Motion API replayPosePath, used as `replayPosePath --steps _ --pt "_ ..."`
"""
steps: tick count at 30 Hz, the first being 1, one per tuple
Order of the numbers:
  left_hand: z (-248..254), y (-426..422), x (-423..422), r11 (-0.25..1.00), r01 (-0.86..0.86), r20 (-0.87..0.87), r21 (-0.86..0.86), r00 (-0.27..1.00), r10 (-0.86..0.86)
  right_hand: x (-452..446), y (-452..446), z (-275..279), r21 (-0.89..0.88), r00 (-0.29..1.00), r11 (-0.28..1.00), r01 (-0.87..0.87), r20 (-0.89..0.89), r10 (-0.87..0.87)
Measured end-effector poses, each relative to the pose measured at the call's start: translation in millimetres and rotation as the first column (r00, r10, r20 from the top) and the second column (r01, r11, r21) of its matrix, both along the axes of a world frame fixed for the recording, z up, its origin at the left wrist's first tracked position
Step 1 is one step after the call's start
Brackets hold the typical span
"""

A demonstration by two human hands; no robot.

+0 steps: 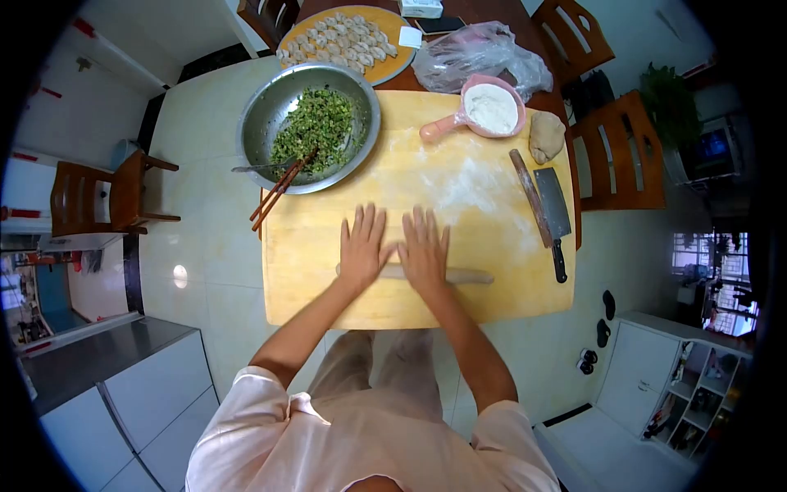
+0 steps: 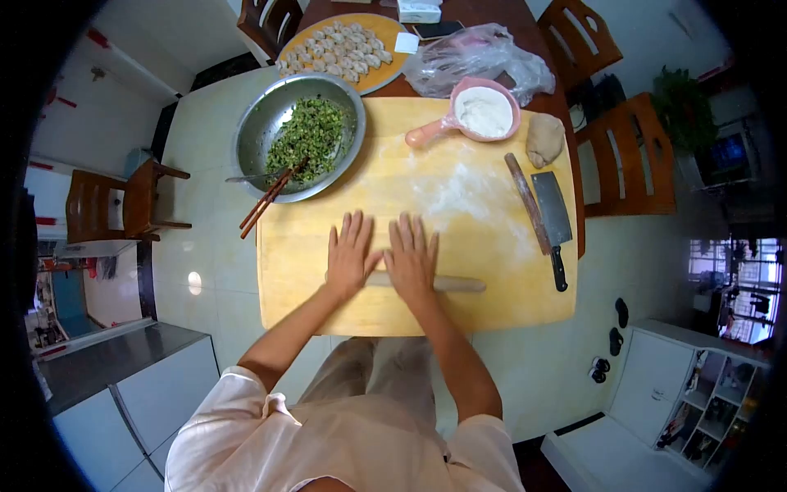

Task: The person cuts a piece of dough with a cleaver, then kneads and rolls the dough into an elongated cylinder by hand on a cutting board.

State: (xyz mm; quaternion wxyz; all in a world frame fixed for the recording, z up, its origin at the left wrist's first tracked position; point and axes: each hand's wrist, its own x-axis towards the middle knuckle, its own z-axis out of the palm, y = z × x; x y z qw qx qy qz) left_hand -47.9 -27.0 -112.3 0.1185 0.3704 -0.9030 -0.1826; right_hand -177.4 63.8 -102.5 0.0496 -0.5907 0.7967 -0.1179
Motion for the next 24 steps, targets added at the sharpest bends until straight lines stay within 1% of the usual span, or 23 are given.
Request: replayPosePath --steps 1,2,3,4,7,8,10,11,13,14,15,17,18,19,21,22,24 --pt "0 14 14 0.999 0.045 0.038 -0.017 0.998 -0.045 4 14 2 0.004 1.0 1.0 -0.008 0.008 0.008" --pt "0 33 30 0.995 0.092 0.077 -0.028 0.993 -0.09 14 37 4 0.046 0.999 0.998 -0.046 0.027 0.045" --pt "-7 53 50 0.991 0.133 0.097 -0.002 0.987 -0.132 25 63 6 0.061 0.995 0.995 -0.079 0.072 0.075" --pt "4 71 65 0.987 0.156 0.126 0.042 0.979 -0.16 32 86 8 0.084 0.99 0.989 -0.122 0.078 0.115" --pt "3 71 73 0.985 0.172 0.181 0.024 0.968 -0.173 26 87 8 0.105 0.987 0.981 -0.163 0.024 0.162" --pt "-5 57 65 0.991 0.133 0.139 0.027 0.981 -0.136 15 72 -1 0.092 0.991 0.987 -0.132 0.047 0.128" --pt "-5 9 33 0.999 0.013 0.09 -0.049 0.996 -0.008 -12 25 -1 0.02 0.999 1.0 0.022 -0.026 -0.021" --pt "-4 -1 24 0.995 -0.05 0.065 -0.083 0.996 0.055 -20 12 -3 0.0 0.999 0.999 0.036 -0.03 -0.036" --pt "3 -3 6 0.996 -0.056 -0.003 -0.063 0.998 0.056 -33 -6 -4 -0.051 0.997 0.996 0.069 -0.042 -0.072" --pt "6 2 -6 0.997 -0.054 -0.038 -0.049 0.998 0.052 -32 -4 -4 -0.001 0.997 0.999 0.051 -0.052 -0.051" --pt "4 23 -18 0.999 0.034 -0.118 0.028 0.993 -0.031 -30 2 -7 -0.022 0.997 0.999 0.044 -0.062 -0.046" --pt "25 71 -42 0.951 0.208 -0.294 0.228 0.946 -0.136 -17 31 -18 -0.05 0.996 0.998 0.026 -0.079 -0.03" --pt "13 90 -48 0.947 0.224 -0.397 0.232 0.91 -0.119 -12 42 -23 -0.046 0.998 0.997 0.066 -0.017 -0.066" --pt "5 97 -49 0.945 0.242 -0.406 0.222 0.904 -0.136 -7 52 -24 -0.041 0.994 0.994 0.106 0.043 -0.104" --pt "-8 102 -48 0.941 0.272 -0.414 0.2 0.894 -0.17 -11 63 -25 0.06 0.988 0.993 0.103 0.112 -0.109" --pt "1 87 -52 0.912 0.268 -0.293 0.31 0.94 -0.176 -18 55 -26 -0.01 0.995 0.997 0.074 0.071 -0.073" --pt "0 50 -71 0.972 0.167 -0.229 0.168 0.965 -0.126 -52 23 -30 -0.021 0.995 0.996 0.087 -0.054 -0.088"
